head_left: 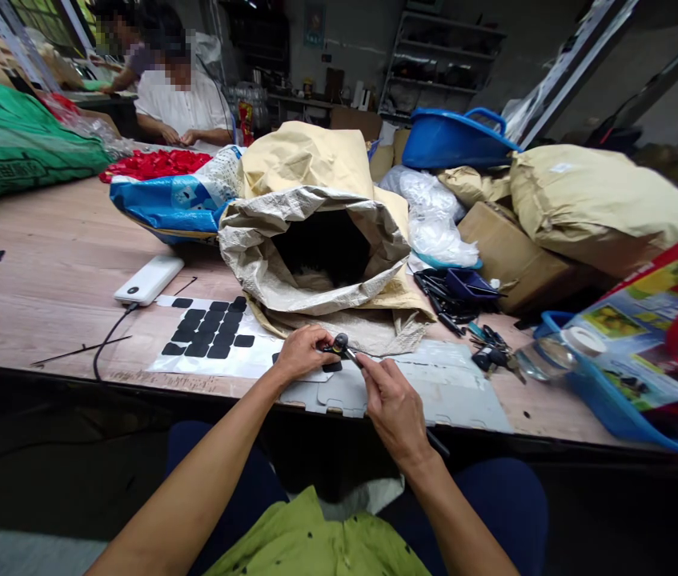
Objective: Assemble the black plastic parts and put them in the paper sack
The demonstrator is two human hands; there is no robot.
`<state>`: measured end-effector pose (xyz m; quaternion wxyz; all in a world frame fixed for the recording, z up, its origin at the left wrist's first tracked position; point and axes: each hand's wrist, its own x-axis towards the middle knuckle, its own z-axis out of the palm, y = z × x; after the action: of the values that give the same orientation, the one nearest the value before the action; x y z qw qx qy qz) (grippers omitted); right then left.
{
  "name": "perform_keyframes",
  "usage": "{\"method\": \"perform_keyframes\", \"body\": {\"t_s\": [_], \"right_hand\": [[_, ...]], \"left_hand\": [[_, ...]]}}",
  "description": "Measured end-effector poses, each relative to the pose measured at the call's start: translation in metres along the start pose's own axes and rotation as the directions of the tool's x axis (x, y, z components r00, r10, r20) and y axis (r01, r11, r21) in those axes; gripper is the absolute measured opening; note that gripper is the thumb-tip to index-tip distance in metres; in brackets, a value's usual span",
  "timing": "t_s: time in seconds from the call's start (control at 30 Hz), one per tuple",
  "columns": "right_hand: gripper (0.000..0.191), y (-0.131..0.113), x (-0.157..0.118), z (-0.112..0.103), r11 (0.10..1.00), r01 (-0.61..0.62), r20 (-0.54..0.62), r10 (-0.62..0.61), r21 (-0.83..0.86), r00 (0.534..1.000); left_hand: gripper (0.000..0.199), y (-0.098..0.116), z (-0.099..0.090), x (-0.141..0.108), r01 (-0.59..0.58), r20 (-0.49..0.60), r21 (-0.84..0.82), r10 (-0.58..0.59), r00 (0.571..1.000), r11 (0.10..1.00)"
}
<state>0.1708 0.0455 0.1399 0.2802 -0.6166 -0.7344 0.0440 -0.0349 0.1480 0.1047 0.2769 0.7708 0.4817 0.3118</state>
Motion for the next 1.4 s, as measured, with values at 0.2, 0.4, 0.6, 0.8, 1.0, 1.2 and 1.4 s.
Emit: {"method": "perform_keyframes", "body": {"t_s": [0.2, 0.4, 0.6, 0.8, 1.0, 1.2, 1.4], "right_hand": [[0.038, 0.004, -0.003, -0.007, 0.997, -0.039, -0.052, 0.042, 0.068, 0.998], [0.037, 0.014, 0.007, -0.01, 0.99, -0.074, -0.095, 0.086, 0.118, 0.992], [0.031, 0.057, 0.042, -0.006, 0.993, -0.104, -0.133, 0.096, -0.057, 0.986], [0.026, 0.084, 0.056, 0.019, 0.978, -0.078, -0.115, 0.056, -0.196, 0.992], [0.024, 0.084, 0.053, 0.025, 0.968, -0.093, -0.147, 0.06, -0.233, 0.987], [0.024, 0.083, 0.053, 0.023, 0.961, -0.083, -0.136, 0.048, -0.265, 0.989], [0.022, 0.082, 0.052, 0.023, 0.959, -0.086, -0.132, 0.052, -0.269, 0.99]], "left_hand": [[0.017, 0.0, 0.002, -0.001, 0.018, -0.01, -0.028, -0.018, 1.0, 0.999], [0.018, 0.003, 0.001, -0.002, 0.017, -0.02, -0.018, -0.018, 1.0, 1.0], [0.029, 0.007, -0.003, -0.004, -0.021, -0.017, 0.031, 0.021, 1.0, 0.999], [0.023, 0.004, -0.003, -0.005, -0.043, 0.016, 0.071, 0.042, 0.999, 0.997], [0.019, 0.011, -0.01, -0.005, -0.05, 0.037, 0.017, 0.049, 0.998, 0.999], [0.029, 0.062, -0.024, -0.054, 0.191, 0.495, -0.532, 0.121, 0.86, 0.825], [0.031, 0.011, 0.067, -0.106, 0.498, 0.837, -0.224, -0.097, 0.539, 0.838]]}}
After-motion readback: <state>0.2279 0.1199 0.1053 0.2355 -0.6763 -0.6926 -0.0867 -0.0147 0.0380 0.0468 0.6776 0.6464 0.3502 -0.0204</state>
